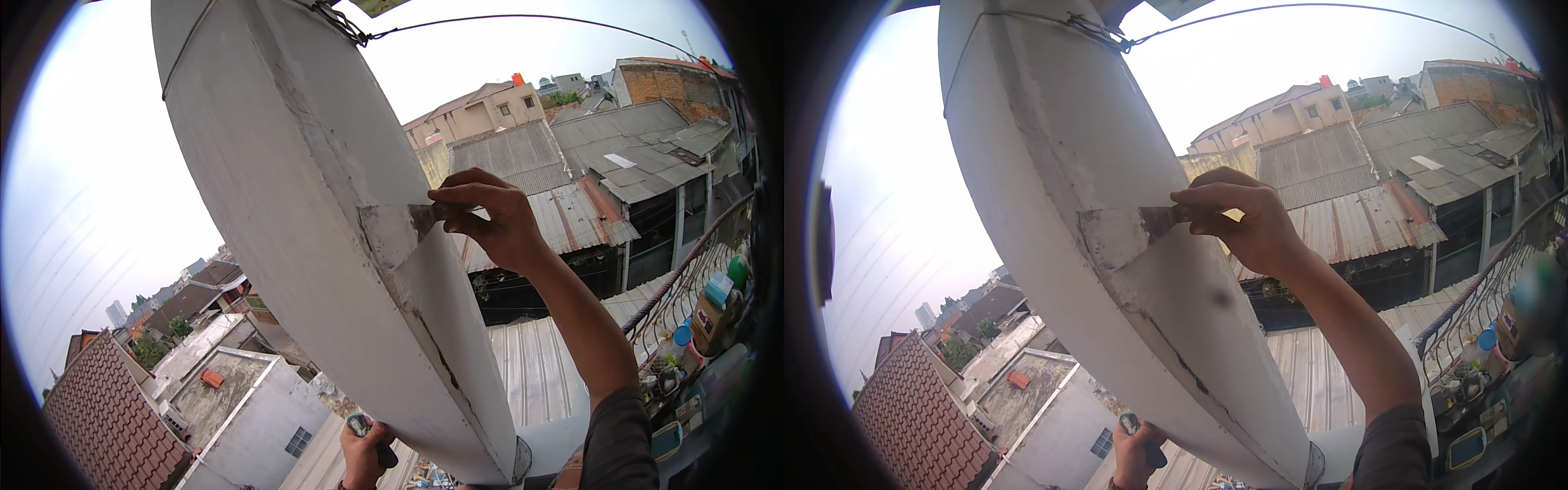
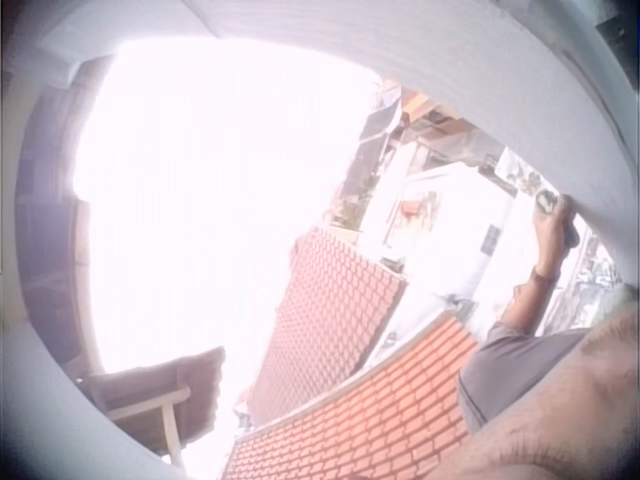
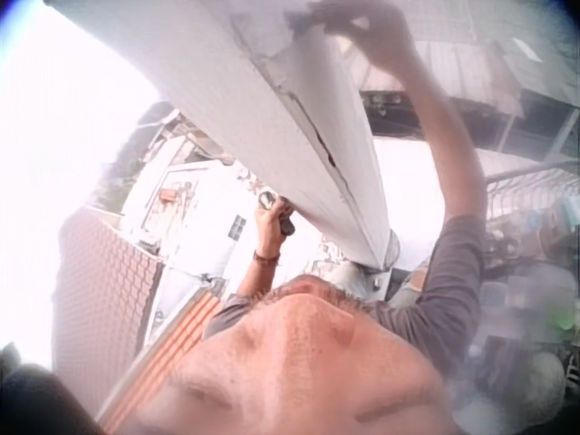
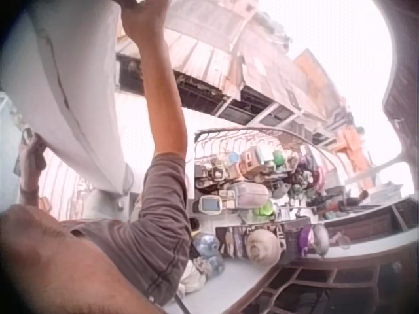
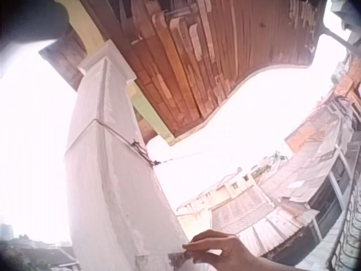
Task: The person scoops white plaster from a putty knife onto a smaller trowel and applies it to a vertical white beam. The person repeatedly smooths the plaster along the beam's surface and edge, working on a narrow section.
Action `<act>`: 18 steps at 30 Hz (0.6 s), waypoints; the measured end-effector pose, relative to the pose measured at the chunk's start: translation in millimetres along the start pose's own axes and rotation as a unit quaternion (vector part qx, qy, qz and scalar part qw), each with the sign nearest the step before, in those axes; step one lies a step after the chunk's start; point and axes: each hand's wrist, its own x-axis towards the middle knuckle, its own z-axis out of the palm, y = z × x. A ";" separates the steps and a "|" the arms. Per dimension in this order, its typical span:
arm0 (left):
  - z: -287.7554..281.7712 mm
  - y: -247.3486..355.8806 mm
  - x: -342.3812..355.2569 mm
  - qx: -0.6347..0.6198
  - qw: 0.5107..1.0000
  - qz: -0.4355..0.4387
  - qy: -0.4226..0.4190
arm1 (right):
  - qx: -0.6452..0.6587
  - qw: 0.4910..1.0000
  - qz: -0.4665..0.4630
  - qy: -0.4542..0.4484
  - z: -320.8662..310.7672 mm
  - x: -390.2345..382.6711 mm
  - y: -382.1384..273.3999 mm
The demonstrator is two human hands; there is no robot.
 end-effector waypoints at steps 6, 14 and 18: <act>10.6 6.9 -2.7 0.003 1.000 0.002 0.008 | -0.066 0.998 -0.014 0.006 -22.7 -0.9 8.0; 12.5 6.2 -1.8 -0.017 1.000 0.019 -0.006 | -0.217 0.974 0.044 0.049 -49.6 -39.9 -92.1; 8.8 7.2 -0.4 -0.032 0.999 0.001 0.005 | -0.237 0.969 -0.036 0.054 -30.3 -37.3 -133.9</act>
